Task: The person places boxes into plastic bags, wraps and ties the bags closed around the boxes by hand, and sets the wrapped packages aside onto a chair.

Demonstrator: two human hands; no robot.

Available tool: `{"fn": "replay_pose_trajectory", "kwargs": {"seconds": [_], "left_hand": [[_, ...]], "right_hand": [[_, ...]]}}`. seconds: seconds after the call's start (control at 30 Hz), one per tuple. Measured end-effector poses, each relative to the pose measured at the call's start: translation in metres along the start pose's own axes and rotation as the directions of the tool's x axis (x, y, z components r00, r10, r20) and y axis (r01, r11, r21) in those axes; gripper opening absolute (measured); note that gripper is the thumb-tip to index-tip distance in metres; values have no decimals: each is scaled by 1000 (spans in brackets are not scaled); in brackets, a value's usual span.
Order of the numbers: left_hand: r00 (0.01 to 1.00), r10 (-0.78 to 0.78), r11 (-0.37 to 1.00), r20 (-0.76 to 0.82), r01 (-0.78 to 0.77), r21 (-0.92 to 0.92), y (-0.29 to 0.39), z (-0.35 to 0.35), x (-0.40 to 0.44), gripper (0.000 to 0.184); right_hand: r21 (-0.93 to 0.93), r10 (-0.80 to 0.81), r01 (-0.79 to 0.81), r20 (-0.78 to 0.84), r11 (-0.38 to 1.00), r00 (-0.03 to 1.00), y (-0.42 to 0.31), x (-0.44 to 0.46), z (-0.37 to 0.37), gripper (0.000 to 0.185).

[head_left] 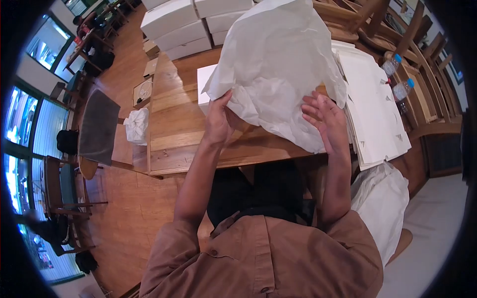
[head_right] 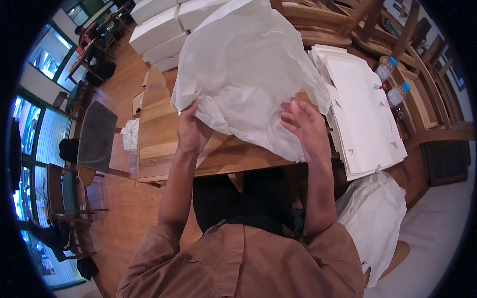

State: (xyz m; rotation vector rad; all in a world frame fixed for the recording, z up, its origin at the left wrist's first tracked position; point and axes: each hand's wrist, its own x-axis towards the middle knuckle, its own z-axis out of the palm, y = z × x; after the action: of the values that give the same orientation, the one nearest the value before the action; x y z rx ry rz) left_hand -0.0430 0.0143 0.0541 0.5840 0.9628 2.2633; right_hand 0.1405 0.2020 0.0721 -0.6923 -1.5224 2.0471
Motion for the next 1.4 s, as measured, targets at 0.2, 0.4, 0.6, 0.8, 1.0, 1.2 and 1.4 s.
{"fn": "replay_pose_trajectory", "kwargs": {"seconds": [0.2, 0.4, 0.6, 0.8, 1.0, 1.2, 1.4], "left_hand": [[997, 71, 988, -36, -75, -137, 34, 4, 0, 48], [980, 179, 907, 83, -131, -399, 37, -34, 7, 46], [977, 178, 973, -113, -192, -128, 40, -37, 14, 42], [970, -235, 930, -66, 244, 275, 78, -35, 2, 46], [930, -153, 581, 335, -190, 792, 113, 28, -41, 36], [677, 298, 100, 673, -723, 683, 152, 50, -48, 26], [759, 332, -315, 559, -470, 825, 155, 46, -11, 29]], "right_hand": [[338, -17, -3, 57, 941, 998, -10, 42, 48, 47], [114, -113, 104, 80, 988, 990, -28, 69, 91, 39], [-164, -433, 432, 32, 887, 901, -48, 90, 125, 33], [-849, -949, 518, 69, 106, 306, -104, 139, 158, 17], [-623, -771, 480, 601, -617, -211, -100, 133, 212, 33], [-395, -566, 589, 814, -705, -132, -46, 128, 226, 9], [-317, -455, 754, 890, -575, 27, -34, 112, 226, 10]]}}
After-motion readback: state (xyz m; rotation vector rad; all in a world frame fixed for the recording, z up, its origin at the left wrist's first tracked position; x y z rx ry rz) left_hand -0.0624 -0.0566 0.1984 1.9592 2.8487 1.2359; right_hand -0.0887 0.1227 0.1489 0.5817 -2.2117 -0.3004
